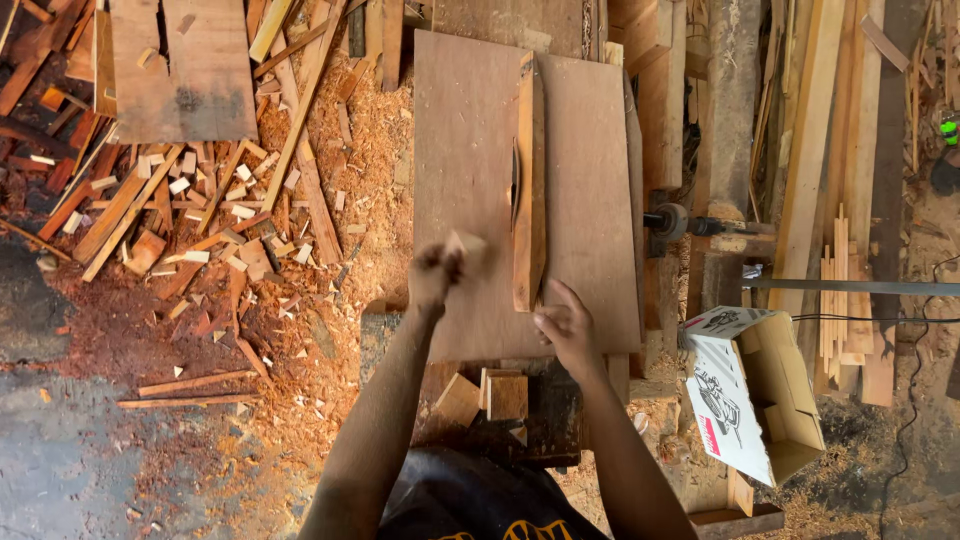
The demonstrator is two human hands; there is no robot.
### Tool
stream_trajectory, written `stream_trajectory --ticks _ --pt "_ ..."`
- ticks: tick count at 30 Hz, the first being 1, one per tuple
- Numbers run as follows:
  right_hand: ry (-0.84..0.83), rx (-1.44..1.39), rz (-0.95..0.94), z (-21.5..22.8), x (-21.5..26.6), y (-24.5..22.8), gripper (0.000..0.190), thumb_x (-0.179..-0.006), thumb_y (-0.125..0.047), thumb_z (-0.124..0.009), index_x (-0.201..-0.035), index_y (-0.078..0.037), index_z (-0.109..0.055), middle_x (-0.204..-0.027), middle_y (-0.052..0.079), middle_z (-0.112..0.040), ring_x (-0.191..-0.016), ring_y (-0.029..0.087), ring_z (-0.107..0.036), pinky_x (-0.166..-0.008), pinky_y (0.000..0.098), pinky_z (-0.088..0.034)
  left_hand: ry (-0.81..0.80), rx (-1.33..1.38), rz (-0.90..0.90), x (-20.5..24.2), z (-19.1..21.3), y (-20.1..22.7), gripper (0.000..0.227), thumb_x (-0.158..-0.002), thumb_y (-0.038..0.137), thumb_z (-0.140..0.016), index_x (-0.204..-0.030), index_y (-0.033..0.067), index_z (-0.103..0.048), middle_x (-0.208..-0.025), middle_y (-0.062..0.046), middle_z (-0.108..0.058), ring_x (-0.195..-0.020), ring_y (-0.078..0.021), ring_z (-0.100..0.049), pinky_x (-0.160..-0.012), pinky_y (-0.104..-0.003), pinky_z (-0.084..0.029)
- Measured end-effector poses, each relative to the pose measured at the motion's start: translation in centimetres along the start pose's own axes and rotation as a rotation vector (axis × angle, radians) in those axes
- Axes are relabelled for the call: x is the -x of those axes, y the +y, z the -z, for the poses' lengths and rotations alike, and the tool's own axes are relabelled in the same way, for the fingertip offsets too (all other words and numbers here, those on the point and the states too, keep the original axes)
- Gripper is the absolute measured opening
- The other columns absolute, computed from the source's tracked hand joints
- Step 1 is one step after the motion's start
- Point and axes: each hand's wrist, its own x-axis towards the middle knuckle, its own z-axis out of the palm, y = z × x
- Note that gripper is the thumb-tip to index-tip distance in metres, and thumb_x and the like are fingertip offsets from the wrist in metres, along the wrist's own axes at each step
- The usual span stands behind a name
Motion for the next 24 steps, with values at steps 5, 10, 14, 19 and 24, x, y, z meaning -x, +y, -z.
stream_trajectory --ticks 5,10,14,19,24 --pt "0.102 -0.069 -0.019 1.5 1.4 6.3 0.045 -0.094 -0.007 -0.069 -0.138 -0.001 -0.06 -0.09 0.013 -0.074 -0.069 0.017 -0.068 -0.058 0.0281 -0.059 0.125 -0.054 -0.025 -10.7 -4.3 1.6 0.02 -0.096 0.012 -0.072 -0.107 -0.0037 -0.075 -0.082 -0.011 -0.076 -0.061 -0.015 -0.068 -0.051 -0.028 -0.054" --pt "0.13 -0.115 -0.073 3.4 3.2 11.7 0.041 -0.094 -0.009 -0.067 -0.133 0.0 -0.062 -0.093 0.013 -0.076 -0.072 0.015 -0.071 -0.057 0.0269 -0.057 -0.048 -0.26 0.104 -16.3 -7.8 1.8 0.023 -0.093 0.013 -0.072 -0.11 -0.0027 -0.075 -0.086 -0.011 -0.078 -0.061 -0.0158 -0.072 -0.052 -0.029 -0.058" --pt "0.161 -0.146 -0.095 4.5 4.1 13.5 0.041 -0.093 -0.009 -0.067 -0.132 -0.001 -0.061 -0.094 0.009 -0.076 -0.073 0.014 -0.07 -0.057 0.0271 -0.056 -0.715 -0.998 0.276 -14.1 -1.9 4.8 0.027 -0.093 0.015 -0.077 -0.103 -0.0091 -0.082 -0.083 -0.018 -0.079 -0.059 -0.0178 -0.067 -0.053 -0.027 -0.053" --pt "0.13 0.077 0.052 2.9 2.9 9.5 0.028 -0.1 -0.011 -0.071 -0.124 0.002 -0.073 -0.085 0.012 -0.073 -0.069 0.015 -0.064 -0.058 0.0282 -0.053 -0.713 -0.714 0.234 -4.1 6.1 8.5 0.016 -0.089 0.023 -0.077 -0.096 0.0091 -0.078 -0.075 -0.006 -0.076 -0.057 -0.0121 -0.067 -0.05 -0.026 -0.055" --pt "-0.28 0.156 0.153 -1.8 1.3 0.7 0.074 -0.094 -0.01 -0.065 -0.158 -0.015 -0.029 -0.09 0.01 -0.075 -0.07 0.014 -0.072 -0.061 0.0282 -0.065 -0.8 -0.317 0.056 2.6 4.3 6.2 0.022 -0.087 0.019 -0.081 -0.102 0.0038 -0.076 -0.079 -0.005 -0.076 -0.059 -0.0093 -0.06 -0.056 -0.025 -0.052"
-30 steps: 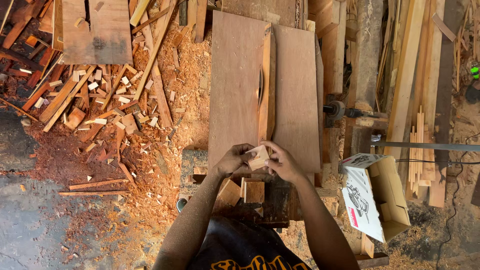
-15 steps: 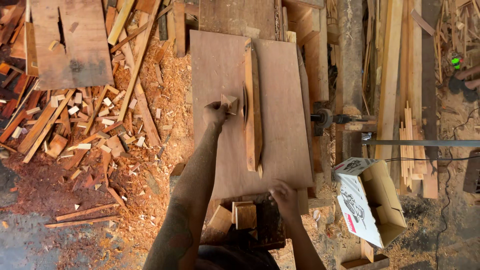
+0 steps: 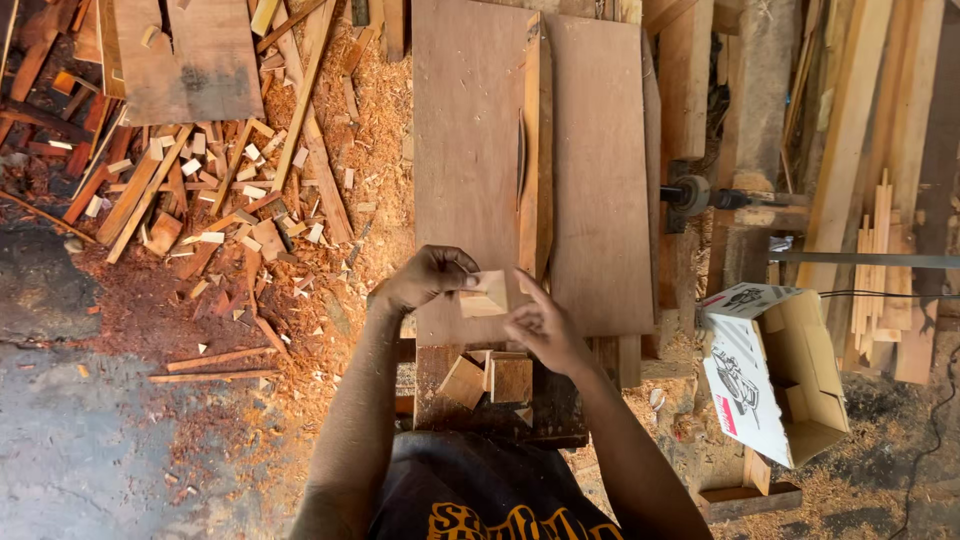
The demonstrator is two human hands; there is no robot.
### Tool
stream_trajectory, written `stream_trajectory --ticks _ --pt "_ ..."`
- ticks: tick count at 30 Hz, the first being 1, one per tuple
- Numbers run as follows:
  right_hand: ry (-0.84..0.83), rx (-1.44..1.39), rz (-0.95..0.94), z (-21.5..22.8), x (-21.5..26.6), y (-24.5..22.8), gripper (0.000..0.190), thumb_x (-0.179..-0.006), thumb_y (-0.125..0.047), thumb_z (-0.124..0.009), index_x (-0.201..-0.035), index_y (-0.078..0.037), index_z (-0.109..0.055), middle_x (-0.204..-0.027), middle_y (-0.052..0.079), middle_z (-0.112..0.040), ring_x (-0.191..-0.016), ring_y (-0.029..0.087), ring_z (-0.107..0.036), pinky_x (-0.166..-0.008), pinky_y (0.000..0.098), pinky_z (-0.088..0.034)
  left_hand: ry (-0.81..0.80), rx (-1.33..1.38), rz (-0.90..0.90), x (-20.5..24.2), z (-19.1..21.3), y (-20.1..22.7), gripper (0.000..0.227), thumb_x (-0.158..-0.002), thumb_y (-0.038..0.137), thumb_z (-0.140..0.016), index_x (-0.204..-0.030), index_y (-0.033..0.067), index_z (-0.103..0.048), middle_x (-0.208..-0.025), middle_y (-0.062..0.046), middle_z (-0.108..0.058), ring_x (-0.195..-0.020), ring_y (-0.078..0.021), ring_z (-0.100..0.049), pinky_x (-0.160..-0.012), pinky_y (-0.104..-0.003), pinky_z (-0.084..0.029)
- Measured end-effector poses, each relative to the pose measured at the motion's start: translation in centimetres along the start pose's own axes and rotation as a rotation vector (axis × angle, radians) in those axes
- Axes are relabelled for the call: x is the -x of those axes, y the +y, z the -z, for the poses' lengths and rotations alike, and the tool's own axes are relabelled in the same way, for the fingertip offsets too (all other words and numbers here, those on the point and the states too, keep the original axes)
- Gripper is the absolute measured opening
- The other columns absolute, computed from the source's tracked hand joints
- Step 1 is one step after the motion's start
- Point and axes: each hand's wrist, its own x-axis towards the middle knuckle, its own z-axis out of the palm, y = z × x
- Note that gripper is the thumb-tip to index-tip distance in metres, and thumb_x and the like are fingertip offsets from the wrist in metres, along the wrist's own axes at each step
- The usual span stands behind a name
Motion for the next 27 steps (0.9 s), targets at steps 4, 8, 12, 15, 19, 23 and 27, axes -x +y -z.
stream_trajectory --ticks 4,8,12,15,19,23,27 --pt "-0.036 -0.033 -0.097 0.2 -0.5 -4.9 0.076 -0.094 -0.005 -0.065 -0.16 -0.019 -0.03 -0.093 0.016 -0.076 -0.07 0.017 -0.073 -0.061 0.0288 -0.065 0.054 0.09 -0.066 -1.5 -2.2 -2.0 0.021 -0.088 0.014 -0.081 -0.106 0.0042 -0.078 -0.08 -0.007 -0.076 -0.059 -0.0092 -0.057 -0.055 -0.025 -0.049" --pt "0.034 0.056 -0.253 0.7 -1.1 -5.1 0.075 -0.094 -0.004 -0.064 -0.159 -0.024 -0.033 -0.098 0.017 -0.077 -0.07 0.018 -0.072 -0.059 0.0294 -0.063 0.196 0.135 -0.125 -3.3 -4.1 -5.0 0.02 -0.092 0.012 -0.076 -0.11 0.0026 -0.078 -0.089 -0.009 -0.079 -0.059 -0.0099 -0.062 -0.053 -0.024 -0.051" --pt "0.238 0.313 -0.235 1.9 -4.5 -3.2 0.072 -0.095 -0.003 -0.06 -0.158 -0.024 -0.031 -0.111 0.016 -0.073 -0.081 0.025 -0.073 -0.067 0.0383 -0.063 0.749 -0.153 0.064 -5.3 -7.6 -6.8 0.024 -0.097 0.015 -0.069 -0.118 0.0048 -0.074 -0.094 -0.01 -0.079 -0.056 -0.0105 -0.062 -0.051 -0.028 -0.053" --pt "0.217 0.622 -0.215 2.5 -6.9 -2.4 0.075 -0.094 -0.003 -0.061 -0.159 -0.021 -0.027 -0.111 0.021 -0.073 -0.094 0.031 -0.073 -0.079 0.044 -0.06 0.596 -0.384 -0.401 -5.1 -10.8 -6.9 0.043 -0.095 0.007 -0.066 -0.137 0.0004 -0.065 -0.109 -0.018 -0.077 -0.085 -0.0133 -0.076 -0.076 -0.03 -0.066" --pt "0.171 0.779 -0.438 1.8 -8.7 -2.6 0.076 -0.097 -0.015 -0.059 -0.163 -0.023 -0.023 -0.107 0.027 -0.072 -0.098 0.041 -0.072 -0.088 0.0494 -0.058 0.251 -0.427 0.093 -4.5 -13.5 -6.2 0.076 -0.094 0.011 -0.058 -0.162 0.0105 -0.024 -0.098 -0.02 -0.075 -0.073 -0.0317 -0.075 -0.073 -0.04 -0.065" --pt "0.28 0.767 -0.373 1.8 -10.5 -3.2 0.071 -0.095 -0.018 -0.06 -0.161 -0.021 -0.032 -0.106 0.031 -0.07 -0.1 0.047 -0.07 -0.089 0.0528 -0.057 0.26 -0.378 0.01 -5.7 -13.6 -5.4 0.091 -0.093 0.015 -0.065 -0.165 0.0099 -0.009 -0.096 -0.024 -0.075 -0.086 -0.0378 -0.074 -0.083 -0.047 -0.06" --pt "0.309 0.785 -0.382 3.1 -14.0 -4.0 0.069 -0.095 -0.016 -0.062 -0.16 -0.021 -0.036 -0.105 0.033 -0.069 -0.1 0.049 -0.069 -0.091 0.0541 -0.056 0.256 -0.337 0.071 -9.4 -11.7 -3.8 0.092 -0.093 0.016 -0.065 -0.164 0.0086 -0.007 -0.092 -0.025 -0.075 -0.084 -0.0366 -0.074 -0.08 -0.046 -0.06"
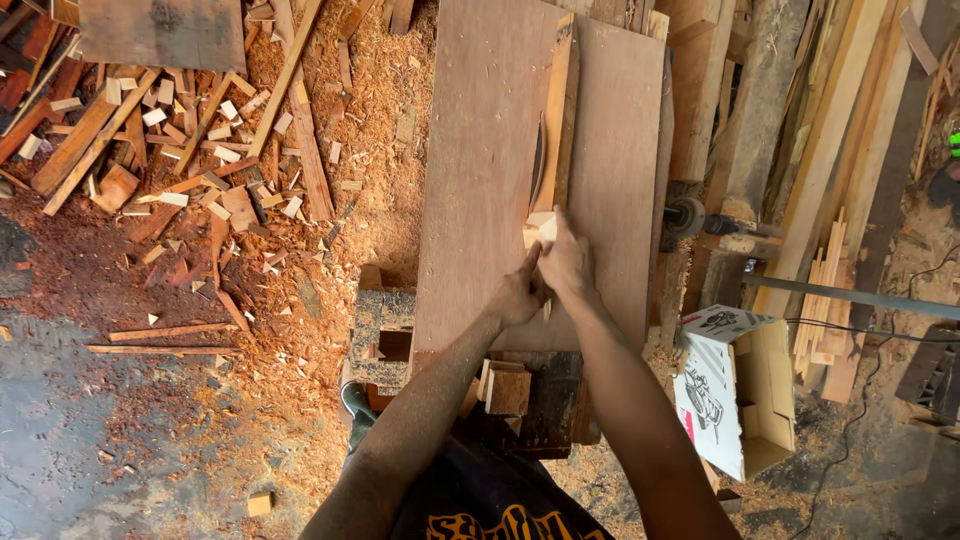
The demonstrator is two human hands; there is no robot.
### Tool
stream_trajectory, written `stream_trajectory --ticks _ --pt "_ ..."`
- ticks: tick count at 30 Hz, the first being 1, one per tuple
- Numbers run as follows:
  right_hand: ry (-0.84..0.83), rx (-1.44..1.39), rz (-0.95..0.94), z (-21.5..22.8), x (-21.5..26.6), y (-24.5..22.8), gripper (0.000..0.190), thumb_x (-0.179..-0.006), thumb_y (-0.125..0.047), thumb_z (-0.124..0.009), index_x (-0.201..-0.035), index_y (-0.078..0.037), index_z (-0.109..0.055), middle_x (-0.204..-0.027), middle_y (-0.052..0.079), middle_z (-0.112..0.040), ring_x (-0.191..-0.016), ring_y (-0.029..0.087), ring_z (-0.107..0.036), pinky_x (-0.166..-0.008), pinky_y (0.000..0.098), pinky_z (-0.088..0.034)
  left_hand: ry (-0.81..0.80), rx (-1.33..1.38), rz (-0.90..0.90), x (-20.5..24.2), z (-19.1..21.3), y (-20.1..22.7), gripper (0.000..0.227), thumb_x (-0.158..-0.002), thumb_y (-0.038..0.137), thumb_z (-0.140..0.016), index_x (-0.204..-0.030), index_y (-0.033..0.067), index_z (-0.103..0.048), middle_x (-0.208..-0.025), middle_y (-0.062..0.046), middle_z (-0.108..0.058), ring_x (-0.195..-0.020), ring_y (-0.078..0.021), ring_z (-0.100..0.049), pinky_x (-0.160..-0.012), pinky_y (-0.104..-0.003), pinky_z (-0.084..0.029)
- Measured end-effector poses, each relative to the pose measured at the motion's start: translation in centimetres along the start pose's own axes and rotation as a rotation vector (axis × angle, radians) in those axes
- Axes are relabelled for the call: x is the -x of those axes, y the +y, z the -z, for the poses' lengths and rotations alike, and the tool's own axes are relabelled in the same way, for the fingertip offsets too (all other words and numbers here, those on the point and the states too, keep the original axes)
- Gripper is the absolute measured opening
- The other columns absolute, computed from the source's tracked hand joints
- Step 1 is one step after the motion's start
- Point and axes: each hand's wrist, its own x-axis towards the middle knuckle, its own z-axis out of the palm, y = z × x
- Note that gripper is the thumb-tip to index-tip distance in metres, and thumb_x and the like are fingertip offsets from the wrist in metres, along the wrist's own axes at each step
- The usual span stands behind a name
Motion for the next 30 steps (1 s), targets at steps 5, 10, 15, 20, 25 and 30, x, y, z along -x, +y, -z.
stream_trajectory --ticks 5,10,15,20,25,30 --pt "0.036 -0.039 0.033 0.6 -3.7 -1.6 0.075 -0.088 -0.014 -0.07 -0.156 -0.015 -0.037 -0.11 0.027 -0.07 -0.105 0.043 -0.069 -0.093 0.0514 -0.056 0.149 0.143 0.047 -1.5 1.1 0.6 0.078 -0.094 0.011 -0.059 -0.163 0.0066 -0.024 -0.08 -0.02 -0.071 -0.068 -0.0262 -0.072 -0.064 -0.04 -0.058" --pt "0.115 -0.055 0.049 0.4 -5.0 -1.2 0.071 -0.091 -0.009 -0.066 -0.157 -0.017 -0.041 -0.118 0.023 -0.071 -0.109 0.041 -0.069 -0.098 0.0491 -0.054 0.263 0.212 0.09 3.8 -0.2 -1.2 0.069 -0.094 0.013 -0.063 -0.156 0.0047 -0.035 -0.064 -0.011 -0.065 -0.058 -0.0204 -0.064 -0.056 -0.037 -0.052" --pt "0.179 -0.065 0.071 1.2 -9.3 -2.1 0.074 -0.084 -0.016 -0.077 -0.151 -0.017 -0.046 -0.12 0.022 -0.069 -0.111 0.04 -0.066 -0.097 0.0488 -0.053 0.324 0.186 0.04 7.5 0.9 -2.0 0.059 -0.089 0.012 -0.064 -0.147 0.0072 -0.051 -0.058 -0.009 -0.058 -0.054 -0.0191 -0.06 -0.055 -0.035 -0.05" --pt "0.366 -0.272 0.379 -0.5 -6.6 -0.6 0.075 -0.077 -0.013 -0.078 -0.147 -0.008 -0.05 -0.12 0.022 -0.071 -0.109 0.037 -0.07 -0.093 0.0467 -0.056 0.4 0.145 0.13 8.8 2.6 -5.2 0.042 -0.092 0.018 -0.067 -0.133 0.0071 -0.067 -0.067 -0.012 -0.066 -0.058 -0.02 -0.063 -0.056 -0.038 -0.052" --pt "-0.101 -0.062 0.024 -2.7 7.7 4.0 0.073 -0.096 -0.012 -0.067 -0.161 -0.017 -0.037 -0.11 0.02 -0.074 -0.096 0.032 -0.073 -0.084 0.0434 -0.059 0.517 0.024 -0.157 7.0 2.5 -9.5 0.032 -0.099 0.017 -0.068 -0.129 0.0043 -0.067 -0.103 -0.02 -0.076 -0.087 -0.0238 -0.076 -0.075 -0.036 -0.062" --pt "-0.274 -0.533 0.129 -1.0 16.8 7.2 0.07 -0.096 -0.006 -0.064 -0.158 -0.022 -0.038 -0.094 0.014 -0.077 -0.076 0.022 -0.07 -0.071 0.037 -0.059 0.316 -0.114 -0.002 7.8 0.6 -8.1 0.042 -0.095 0.012 -0.058 -0.138 0.0129 -0.061 -0.122 -0.017 -0.07 -0.09 -0.0299 -0.077 -0.08 -0.039 -0.063"
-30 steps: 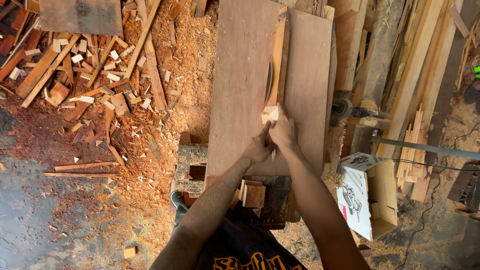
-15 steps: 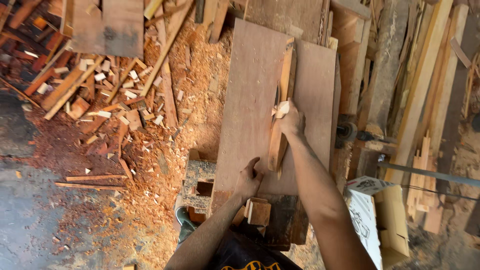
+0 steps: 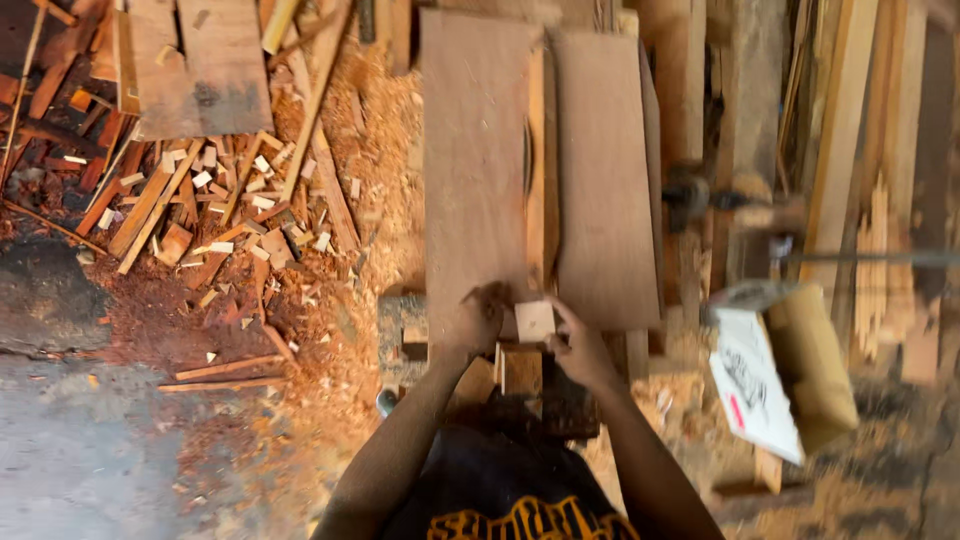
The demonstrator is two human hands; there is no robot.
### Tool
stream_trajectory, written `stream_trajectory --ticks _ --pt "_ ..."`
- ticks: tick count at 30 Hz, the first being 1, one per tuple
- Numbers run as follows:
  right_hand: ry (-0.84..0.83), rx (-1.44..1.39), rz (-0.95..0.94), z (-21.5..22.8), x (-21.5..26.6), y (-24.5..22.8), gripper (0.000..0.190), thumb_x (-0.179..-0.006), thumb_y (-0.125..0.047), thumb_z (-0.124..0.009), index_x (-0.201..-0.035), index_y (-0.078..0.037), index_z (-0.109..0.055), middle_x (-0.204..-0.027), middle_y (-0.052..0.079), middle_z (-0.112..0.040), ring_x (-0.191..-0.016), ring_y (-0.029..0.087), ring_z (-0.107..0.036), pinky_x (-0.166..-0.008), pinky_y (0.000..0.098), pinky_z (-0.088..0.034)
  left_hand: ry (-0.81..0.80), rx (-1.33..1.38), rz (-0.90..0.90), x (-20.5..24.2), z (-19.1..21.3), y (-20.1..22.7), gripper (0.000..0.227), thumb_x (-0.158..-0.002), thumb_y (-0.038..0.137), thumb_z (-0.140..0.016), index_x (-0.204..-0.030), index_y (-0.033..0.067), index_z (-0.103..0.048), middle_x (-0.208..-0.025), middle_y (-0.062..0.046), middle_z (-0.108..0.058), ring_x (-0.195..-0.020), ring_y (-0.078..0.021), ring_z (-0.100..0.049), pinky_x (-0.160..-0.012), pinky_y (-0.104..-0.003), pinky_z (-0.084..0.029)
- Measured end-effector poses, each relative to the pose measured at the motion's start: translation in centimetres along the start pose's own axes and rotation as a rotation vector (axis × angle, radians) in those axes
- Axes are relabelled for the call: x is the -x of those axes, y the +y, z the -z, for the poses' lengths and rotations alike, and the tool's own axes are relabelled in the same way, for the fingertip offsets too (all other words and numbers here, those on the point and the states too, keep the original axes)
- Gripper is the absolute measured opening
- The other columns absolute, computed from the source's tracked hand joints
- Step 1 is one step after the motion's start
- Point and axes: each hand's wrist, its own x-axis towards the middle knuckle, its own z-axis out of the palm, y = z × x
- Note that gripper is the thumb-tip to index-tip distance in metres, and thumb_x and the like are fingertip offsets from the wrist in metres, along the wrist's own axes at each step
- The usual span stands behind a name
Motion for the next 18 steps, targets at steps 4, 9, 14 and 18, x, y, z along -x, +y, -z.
stream_trajectory --ticks 4,9,14,18 --pt "0.03 -0.361 -0.007 0.0 1.5 3.4 0.07 -0.094 -0.002 -0.065 -0.156 -0.02 -0.038 -0.09 0.012 -0.076 -0.073 0.019 -0.069 -0.066 0.0328 -0.06 -0.136 -0.417 -0.305 2.3 2.6 2.3 0.052 -0.079 0.002 -0.074 -0.128 0.0176 -0.07 -0.128 -0.013 -0.068 -0.121 -0.0326 -0.056 -0.106 -0.041 -0.05" --pt "0.251 -0.654 0.142 0.2 3.2 13.4 0.066 -0.083 0.007 -0.074 -0.142 -0.01 -0.049 -0.116 0.011 -0.065 -0.094 0.021 -0.072 -0.075 0.0329 -0.067 -0.178 -0.413 -0.502 0.8 4.2 2.7 0.061 -0.063 0.01 -0.081 -0.123 0.0083 -0.07 -0.121 -0.016 -0.069 -0.111 -0.0363 -0.062 -0.095 -0.046 -0.053" --pt "0.695 -0.805 -0.308 7.7 4.2 28.3 0.071 -0.067 0.013 -0.078 -0.128 -0.008 -0.048 -0.107 0.018 -0.069 -0.07 0.024 -0.068 -0.049 0.0314 -0.056 0.165 -0.612 -0.503 2.0 7.1 -0.3 0.017 -0.086 0.0 -0.071 -0.1 0.0067 -0.078 -0.103 -0.02 -0.07 -0.086 -0.0339 -0.07 -0.071 -0.043 -0.061" --pt "1.178 -1.04 -0.222 16.1 8.6 37.8 0.074 -0.08 0.005 -0.079 -0.136 -0.011 -0.033 -0.104 0.013 -0.075 -0.084 0.017 -0.077 -0.07 0.0297 -0.066 0.352 -0.681 -0.276 3.1 11.8 -1.6 0.01 -0.095 0.001 -0.069 -0.103 0.005 -0.072 -0.108 -0.021 -0.068 -0.086 -0.0314 -0.07 -0.065 -0.042 -0.06"
